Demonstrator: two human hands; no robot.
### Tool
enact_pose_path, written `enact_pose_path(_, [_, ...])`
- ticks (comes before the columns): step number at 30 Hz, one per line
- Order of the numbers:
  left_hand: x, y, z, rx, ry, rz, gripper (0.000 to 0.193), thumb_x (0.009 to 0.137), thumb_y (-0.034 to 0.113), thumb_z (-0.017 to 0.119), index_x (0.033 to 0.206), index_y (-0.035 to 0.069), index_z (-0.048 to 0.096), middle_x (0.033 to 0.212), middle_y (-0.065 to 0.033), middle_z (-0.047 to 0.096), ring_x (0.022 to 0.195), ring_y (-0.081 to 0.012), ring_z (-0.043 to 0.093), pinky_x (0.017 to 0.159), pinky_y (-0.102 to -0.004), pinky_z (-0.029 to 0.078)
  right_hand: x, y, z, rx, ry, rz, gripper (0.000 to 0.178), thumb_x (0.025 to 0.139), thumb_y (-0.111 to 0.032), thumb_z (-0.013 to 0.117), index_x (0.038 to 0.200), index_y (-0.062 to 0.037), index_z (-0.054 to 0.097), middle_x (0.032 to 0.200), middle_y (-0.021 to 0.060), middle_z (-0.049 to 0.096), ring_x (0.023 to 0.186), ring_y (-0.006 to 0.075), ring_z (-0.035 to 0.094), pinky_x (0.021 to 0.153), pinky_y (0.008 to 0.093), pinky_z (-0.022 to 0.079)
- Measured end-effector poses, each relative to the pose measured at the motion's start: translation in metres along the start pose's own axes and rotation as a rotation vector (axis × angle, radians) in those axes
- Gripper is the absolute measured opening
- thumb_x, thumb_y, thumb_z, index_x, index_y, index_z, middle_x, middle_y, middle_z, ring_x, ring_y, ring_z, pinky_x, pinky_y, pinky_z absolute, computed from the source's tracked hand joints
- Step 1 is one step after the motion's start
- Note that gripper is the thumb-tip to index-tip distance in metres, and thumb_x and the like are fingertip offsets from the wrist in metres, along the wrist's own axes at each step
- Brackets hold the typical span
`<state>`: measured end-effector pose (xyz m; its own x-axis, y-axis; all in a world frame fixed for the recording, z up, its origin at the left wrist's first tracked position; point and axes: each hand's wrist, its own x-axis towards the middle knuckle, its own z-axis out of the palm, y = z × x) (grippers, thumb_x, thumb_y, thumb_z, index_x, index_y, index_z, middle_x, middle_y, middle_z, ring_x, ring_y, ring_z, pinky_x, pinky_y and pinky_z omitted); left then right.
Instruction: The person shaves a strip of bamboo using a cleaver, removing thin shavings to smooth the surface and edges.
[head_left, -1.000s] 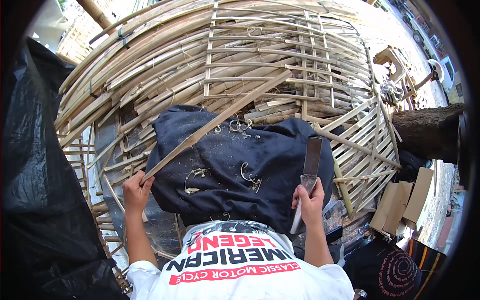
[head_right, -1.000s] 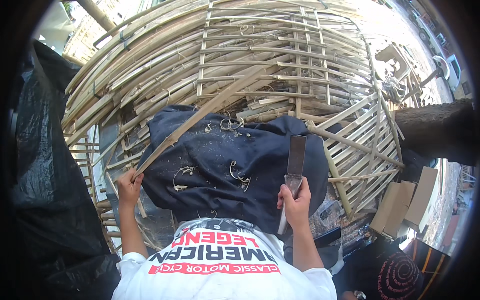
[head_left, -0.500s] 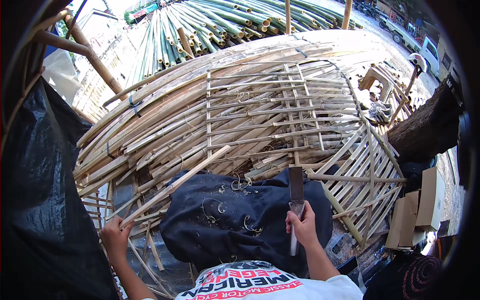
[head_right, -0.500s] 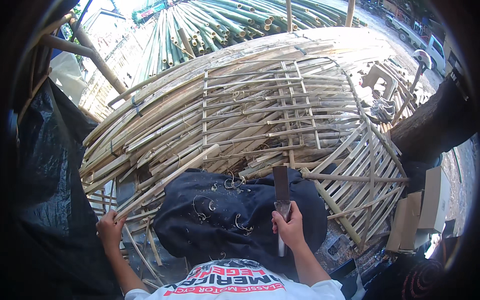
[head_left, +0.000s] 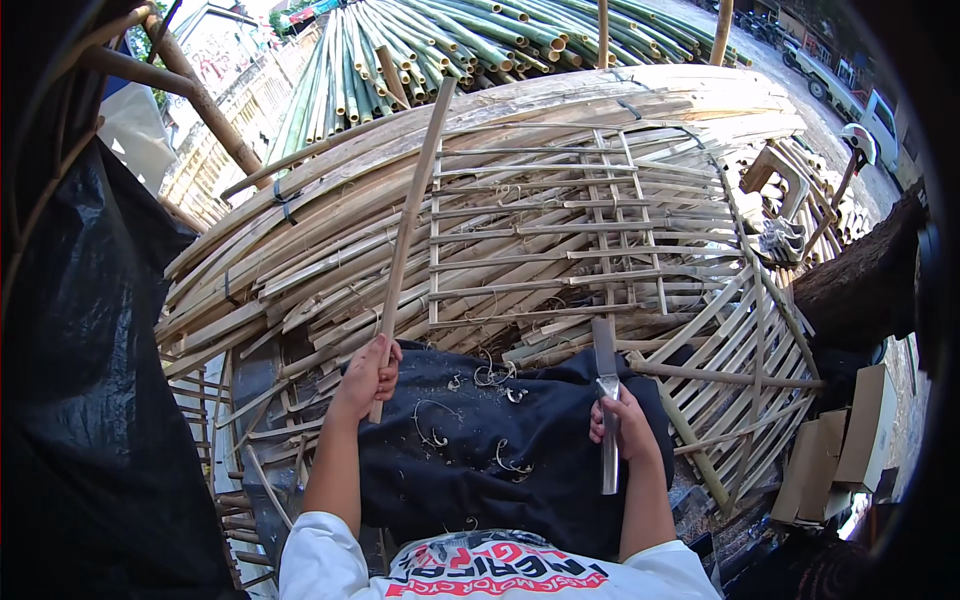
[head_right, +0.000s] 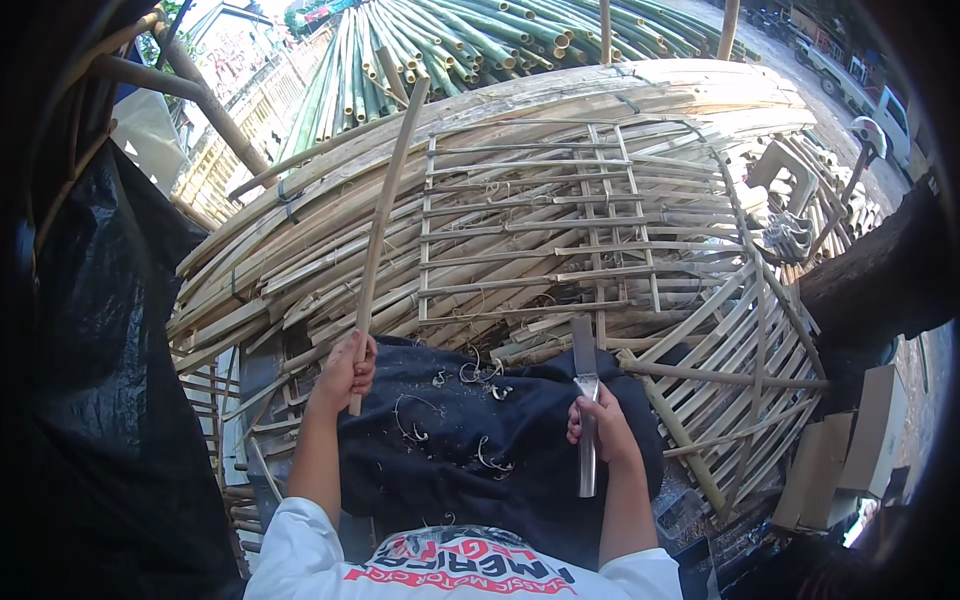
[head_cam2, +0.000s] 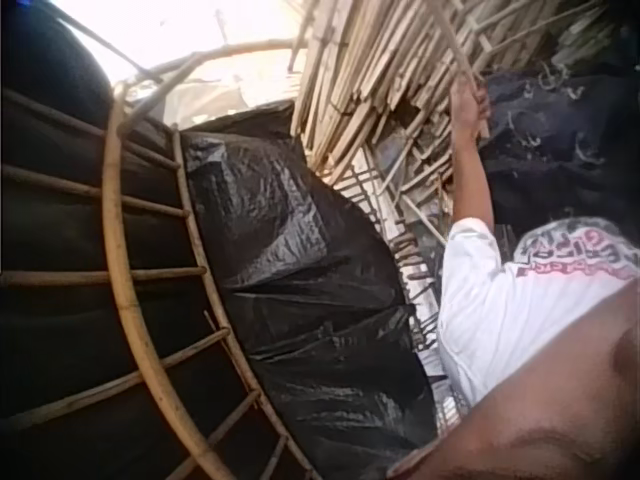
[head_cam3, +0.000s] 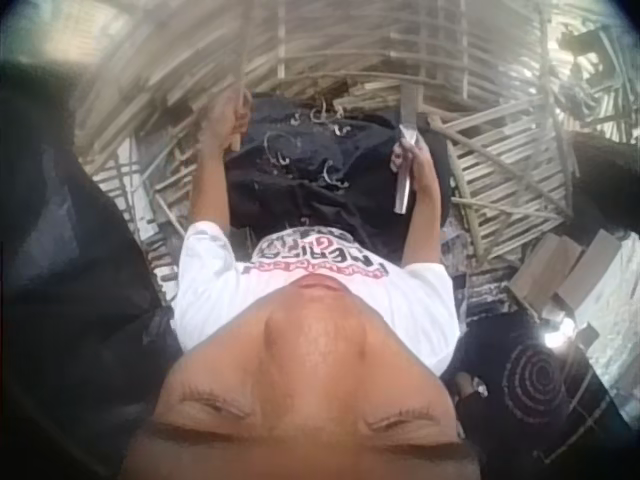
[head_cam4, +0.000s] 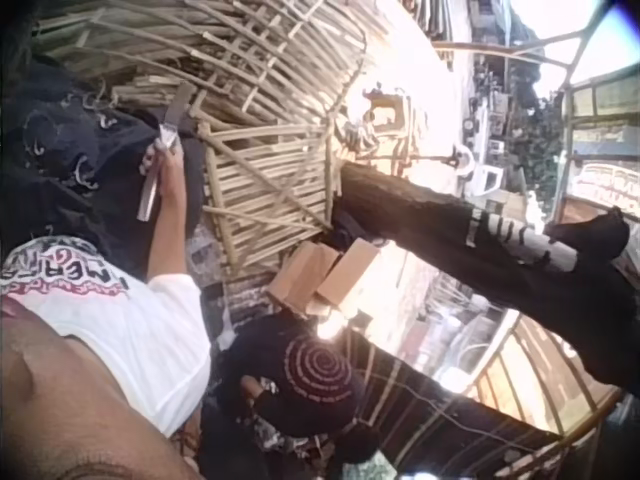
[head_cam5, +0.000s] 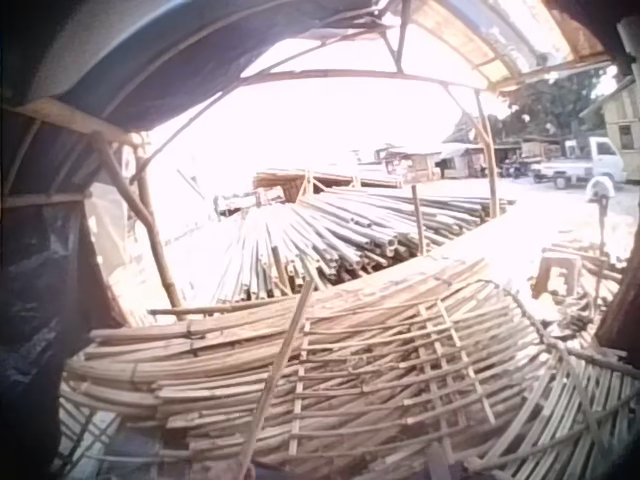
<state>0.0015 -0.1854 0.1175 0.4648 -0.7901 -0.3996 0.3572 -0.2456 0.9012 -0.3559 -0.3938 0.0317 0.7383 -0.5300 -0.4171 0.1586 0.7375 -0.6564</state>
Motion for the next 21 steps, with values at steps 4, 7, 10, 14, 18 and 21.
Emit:
enact_pose_path(4, [0.080,-0.018,0.047,-0.192,-0.095,-0.053,0.044,0.103,0.052,0.037,0.095,0.011,0.051,0.059,0.0068,0.029,0.044,-0.0032,0.025,0.038,-0.0198,0.022,0.008,0.005,-0.005,0.013,-0.060,0.040,0.026,0.092,-0.016,0.060,0.111,-0.0119,0.043,0.074,0.0073,0.053,0.057,0.0170,0.055,0.055,0.0355,0.050])
enact_pose_path(7, [0.130,-0.031,0.063,-0.302,-0.098,-0.124,0.044,0.103,0.053,0.038,0.097,0.012,0.052,0.058,0.0067,0.029,0.043,-0.0035,0.025,0.037,-0.0198,0.021,0.013,0.002,-0.007,0.081,-0.066,0.081,0.023,0.094,-0.021,0.056,0.111,-0.0136,0.042,0.076,0.0076,0.052,0.058,0.0179,0.055,0.060,0.0383,0.050])
enact_pose_path(10, [0.169,-0.038,0.059,-0.329,-0.104,-0.148,0.046,0.102,0.055,0.036,0.099,0.013,0.053,0.058,0.0063,0.029,0.043,-0.0040,0.025,0.037,-0.0201,0.021,0.016,-0.001,-0.008,0.181,-0.108,0.116,0.023,0.095,-0.024,0.056,0.110,-0.0139,0.042,0.076,0.0077,0.052,0.059,0.0183,0.055,0.062,0.0395,0.050])
enact_pose_path(14, [0.203,-0.045,0.051,-0.359,-0.097,-0.160,0.047,0.103,0.054,0.032,0.103,0.012,0.054,0.058,0.0057,0.030,0.043,-0.0045,0.026,0.038,-0.0207,0.022,0.021,-0.002,-0.024,0.229,-0.158,0.210,0.027,0.097,-0.032,0.054,0.114,-0.0124,0.046,0.080,0.0083,0.052,0.064,0.0194,0.054,0.069,0.0410,0.048])
enact_pose_path(18, [0.212,-0.047,0.035,-0.359,-0.043,-0.120,0.046,0.105,0.049,0.030,0.108,0.009,0.053,0.060,0.0050,0.033,0.045,-0.0048,0.028,0.039,-0.0210,0.024,0.030,-0.001,-0.033,0.233,-0.170,0.330,0.035,0.098,-0.039,0.049,0.119,-0.0106,0.049,0.081,0.0088,0.052,0.068,0.0217,0.053,0.073,0.0418,0.046])
enact_pose_path(21, [0.215,-0.041,0.035,-0.371,-0.023,-0.085,0.046,0.106,0.048,0.030,0.108,0.009,0.053,0.060,0.0048,0.033,0.045,-0.0050,0.028,0.038,-0.0212,0.025,0.034,-0.006,-0.033,0.258,-0.144,0.409,0.037,0.098,-0.043,0.048,0.117,-0.0106,0.053,0.082,0.0090,0.052,0.070,0.0226,0.053,0.074,0.0423,0.045])
